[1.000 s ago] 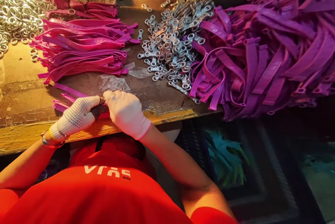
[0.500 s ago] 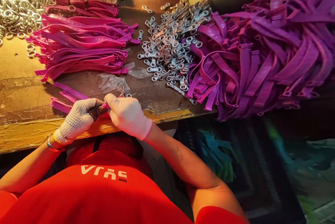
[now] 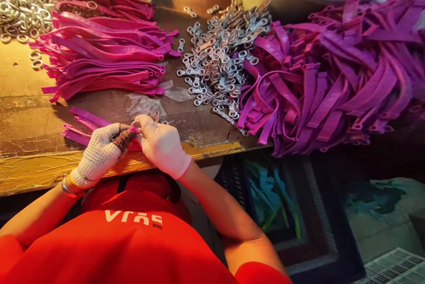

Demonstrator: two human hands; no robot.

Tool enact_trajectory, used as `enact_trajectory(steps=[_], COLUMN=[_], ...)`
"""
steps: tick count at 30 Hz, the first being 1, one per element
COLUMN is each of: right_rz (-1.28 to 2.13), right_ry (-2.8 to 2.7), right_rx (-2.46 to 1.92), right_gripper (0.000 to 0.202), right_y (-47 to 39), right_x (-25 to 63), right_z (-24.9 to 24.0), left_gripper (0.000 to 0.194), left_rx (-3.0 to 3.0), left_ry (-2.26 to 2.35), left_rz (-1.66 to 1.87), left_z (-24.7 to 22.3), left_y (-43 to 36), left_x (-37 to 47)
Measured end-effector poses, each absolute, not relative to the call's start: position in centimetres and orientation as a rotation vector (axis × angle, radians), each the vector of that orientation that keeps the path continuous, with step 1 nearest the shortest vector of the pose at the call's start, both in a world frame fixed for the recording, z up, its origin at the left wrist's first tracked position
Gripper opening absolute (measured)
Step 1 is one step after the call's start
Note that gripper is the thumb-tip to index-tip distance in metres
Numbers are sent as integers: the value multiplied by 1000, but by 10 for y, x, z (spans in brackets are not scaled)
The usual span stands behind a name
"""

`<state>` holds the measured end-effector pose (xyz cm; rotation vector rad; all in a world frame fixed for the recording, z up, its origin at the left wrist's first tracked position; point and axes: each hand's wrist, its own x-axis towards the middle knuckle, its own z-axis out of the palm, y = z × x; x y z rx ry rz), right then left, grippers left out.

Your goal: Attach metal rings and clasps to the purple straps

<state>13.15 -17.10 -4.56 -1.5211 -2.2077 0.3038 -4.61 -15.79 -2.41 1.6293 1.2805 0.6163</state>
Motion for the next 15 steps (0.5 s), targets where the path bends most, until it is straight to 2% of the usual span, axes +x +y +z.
enact_trajectory(steps=[6,11,15], right_rz=[148,308,180], right_ry=[-2520,-2520,-2408], right_rx=[-1487,-1418,-1784], right_gripper=[26,26,26], right_y=[-170,-167,-162], right_x=[138,147,151], right_z=[-44,-45,-38], left_gripper=[30,25,24], left_rx=[1797,1991,2260], left_ry=[1259,1107,1117], left_rz=[595,407,250], left_z=[-30,-13,-8], left_y=[-163,-146,-119], left_x=[-47,-53,-70])
